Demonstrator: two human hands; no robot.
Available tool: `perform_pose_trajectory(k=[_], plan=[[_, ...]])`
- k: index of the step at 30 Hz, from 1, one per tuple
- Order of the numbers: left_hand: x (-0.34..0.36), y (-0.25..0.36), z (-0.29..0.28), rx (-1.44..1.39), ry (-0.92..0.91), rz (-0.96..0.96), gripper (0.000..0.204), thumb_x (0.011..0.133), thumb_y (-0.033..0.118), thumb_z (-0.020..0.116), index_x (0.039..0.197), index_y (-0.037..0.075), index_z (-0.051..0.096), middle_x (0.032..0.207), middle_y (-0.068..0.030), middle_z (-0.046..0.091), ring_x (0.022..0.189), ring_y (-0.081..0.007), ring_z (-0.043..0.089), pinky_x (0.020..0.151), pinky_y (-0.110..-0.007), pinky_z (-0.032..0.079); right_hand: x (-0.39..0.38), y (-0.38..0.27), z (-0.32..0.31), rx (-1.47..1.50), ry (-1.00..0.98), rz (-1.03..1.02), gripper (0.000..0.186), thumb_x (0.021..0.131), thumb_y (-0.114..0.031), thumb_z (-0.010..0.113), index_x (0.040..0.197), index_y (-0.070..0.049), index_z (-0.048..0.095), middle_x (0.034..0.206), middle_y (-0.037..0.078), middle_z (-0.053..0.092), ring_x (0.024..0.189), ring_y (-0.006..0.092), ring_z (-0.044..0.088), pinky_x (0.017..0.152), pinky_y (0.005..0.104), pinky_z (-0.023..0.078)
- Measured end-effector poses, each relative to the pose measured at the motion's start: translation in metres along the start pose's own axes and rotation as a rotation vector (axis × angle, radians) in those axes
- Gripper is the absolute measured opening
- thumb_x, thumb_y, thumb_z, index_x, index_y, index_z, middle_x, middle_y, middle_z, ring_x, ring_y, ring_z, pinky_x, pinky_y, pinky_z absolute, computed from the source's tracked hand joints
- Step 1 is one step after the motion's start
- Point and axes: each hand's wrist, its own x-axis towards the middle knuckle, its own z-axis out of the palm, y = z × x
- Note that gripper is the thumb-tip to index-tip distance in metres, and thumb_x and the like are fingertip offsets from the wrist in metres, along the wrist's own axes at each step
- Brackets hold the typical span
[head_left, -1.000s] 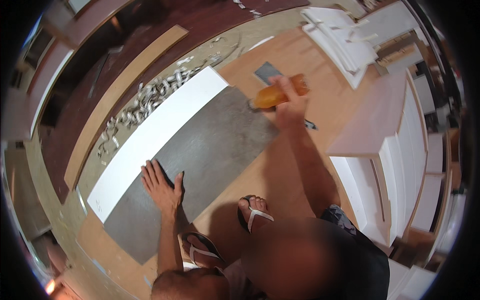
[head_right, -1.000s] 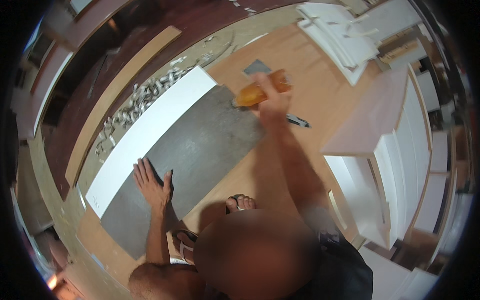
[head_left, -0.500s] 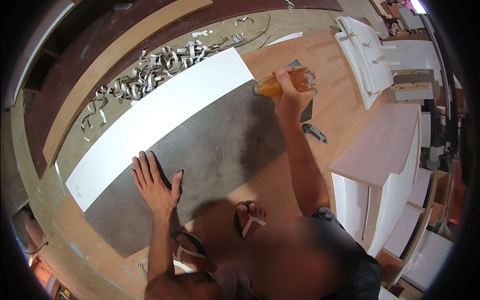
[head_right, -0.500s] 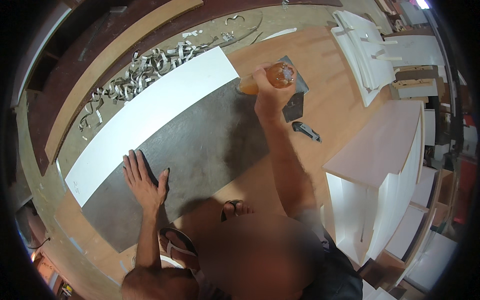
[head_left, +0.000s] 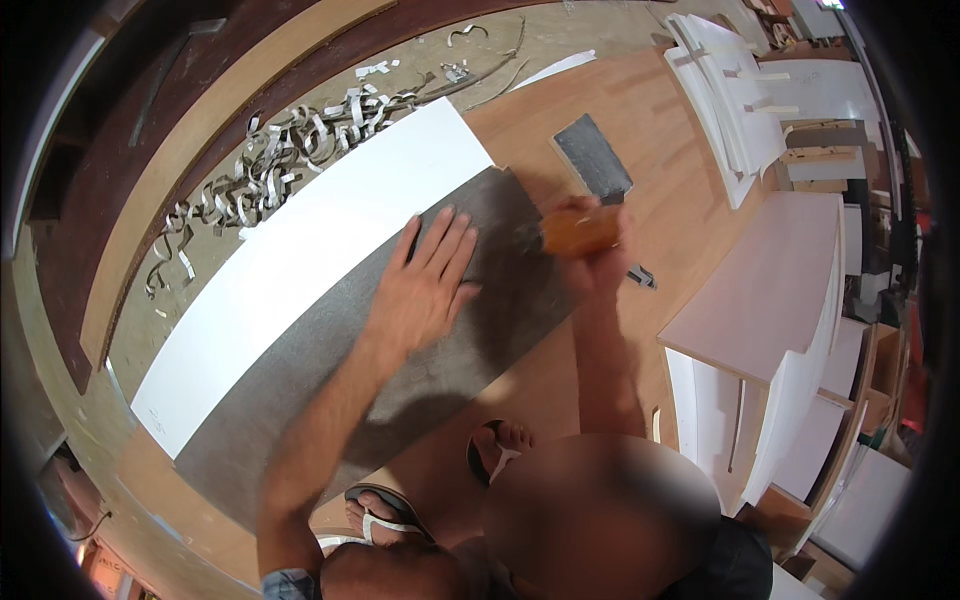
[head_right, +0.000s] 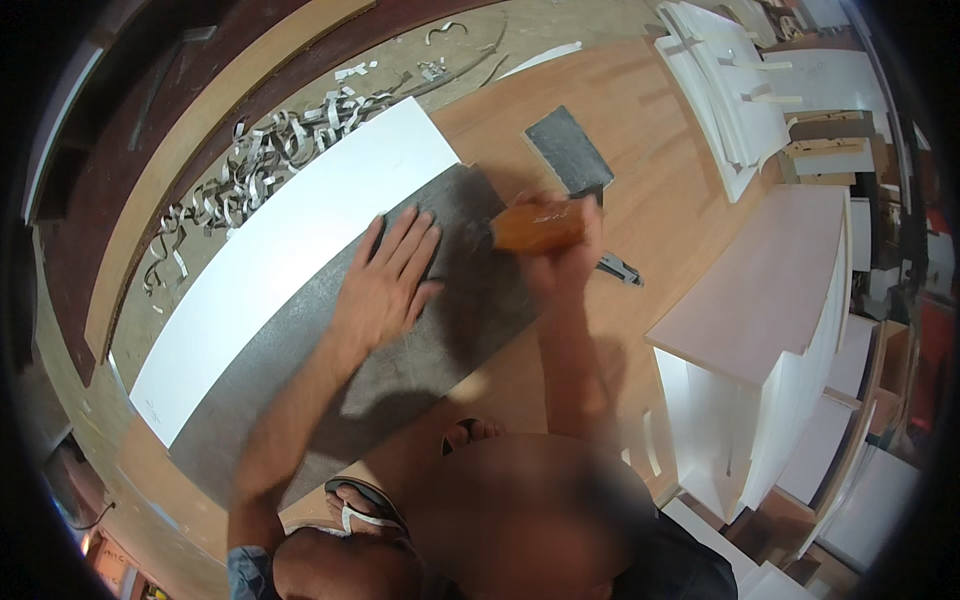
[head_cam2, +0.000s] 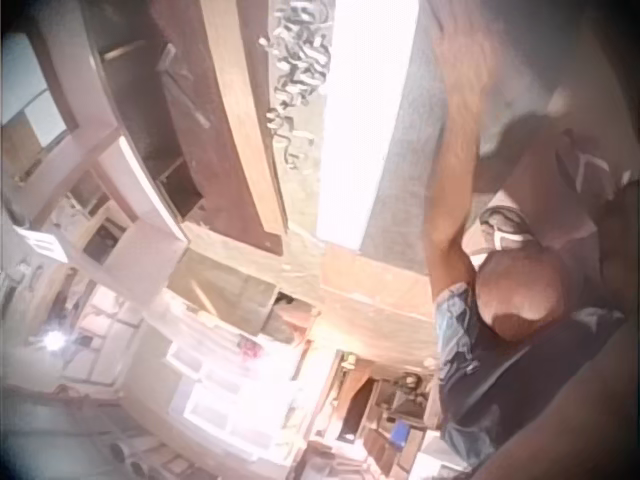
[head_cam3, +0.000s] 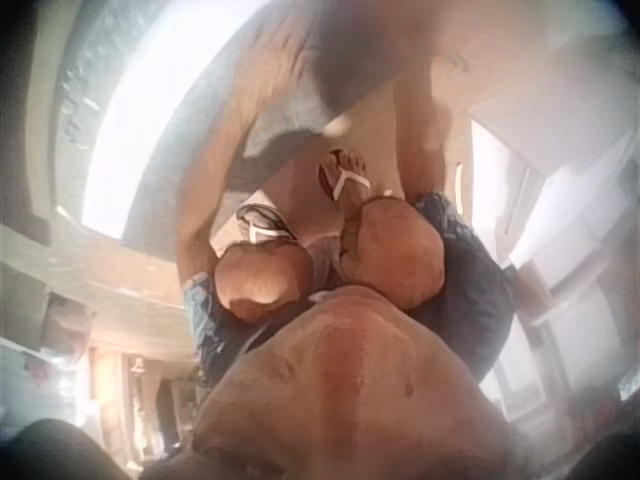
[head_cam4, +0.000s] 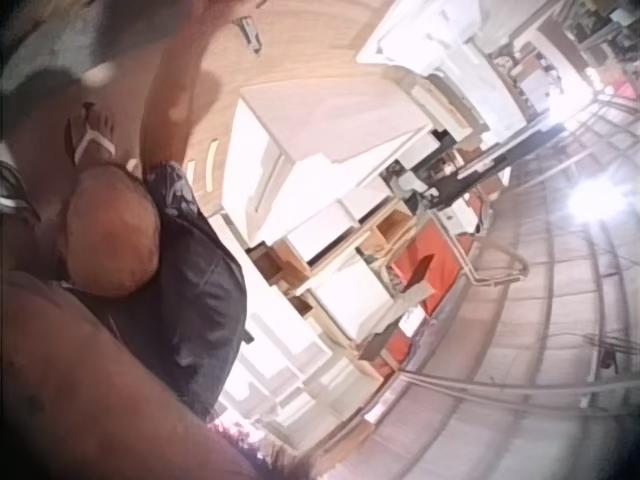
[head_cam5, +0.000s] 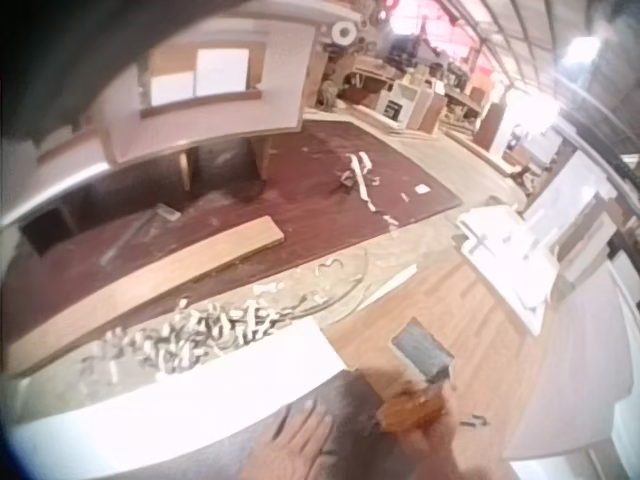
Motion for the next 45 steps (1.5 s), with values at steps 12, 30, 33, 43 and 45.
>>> perform_pose_trajectory(k=[12, 30, 33, 43, 45], plan=[[0.083, -0.058, -0.048, 0.396, 0.204, -0.24, 0.061, 0.11, 0.035, 0.057, 0.166, 0.013, 0.044, 0.171, -0.0192, 0.041, 0.157, -0.0477, 0.037, 0.125, -0.07, 0.026, -0.021, 0.037, -0.029, 0.18, 0.066, -0.001, 0.028, 0.105, -0.037, 0.068, 0.111, -0.01, 0.068, 0.107, 0.006, 0.069, 0.109, 0.0261, 0.066, 0.113, 0.0556, 0.046], [0.143, -0.048, -0.009, 0.37, 0.053, 0.104, 0.021, 0.102, 0.02, 0.059, 0.102, 0.0, 0.066, 0.103, -0.0155, 0.071, 0.098, -0.031, 0.069, 0.086, -0.044, 0.057, -0.021, 0.045, -0.033, 0.169, 0.013, -0.033, 0.035, 0.107, -0.044, 0.064, 0.115, -0.01, 0.066, 0.11, 0.006, 0.068, 0.11, 0.0263, 0.066, 0.108, 0.0557, 0.048], [0.148, -0.063, -0.018, 0.409, 0.065, 0.078, 0.02, 0.101, 0.018, 0.057, 0.1, 0.0, 0.065, 0.101, -0.0177, 0.071, 0.097, -0.0323, 0.07, 0.084, -0.044, 0.058, -0.022, 0.047, -0.035, 0.128, 0.029, -0.053, 0.034, 0.107, -0.044, 0.064, 0.115, -0.011, 0.067, 0.109, 0.005, 0.068, 0.109, 0.0262, 0.066, 0.109, 0.056, 0.048], [-0.037, -0.127, -0.099, -0.209, 0.599, -0.799, 0.04, 0.113, 0.031, 0.052, 0.099, -0.005, 0.061, 0.078, -0.0183, 0.061, 0.072, -0.0248, 0.054, 0.07, -0.04, 0.047, 0.01, 0.025, 0.026, -0.445, -0.004, -0.385, 0.026, 0.096, -0.009, 0.079, 0.115, -0.008, 0.061, 0.103, 0.008, 0.072, 0.099, 0.0211, 0.071, 0.096, 0.0429, 0.059], [-0.103, -0.101, -0.081, -0.234, 0.615, -0.865, 0.032, 0.115, 0.022, 0.053, 0.106, -0.006, 0.065, 0.082, -0.0124, 0.058, 0.077, -0.0174, 0.052, 0.071, -0.033, 0.047, 0.025, 0.031, 0.047, -0.707, -0.035, -0.513, 0.033, 0.091, -0.001, 0.08, 0.116, -0.006, 0.059, 0.104, 0.009, 0.073, 0.095, 0.0184, 0.072, 0.089, 0.0362, 0.06]])
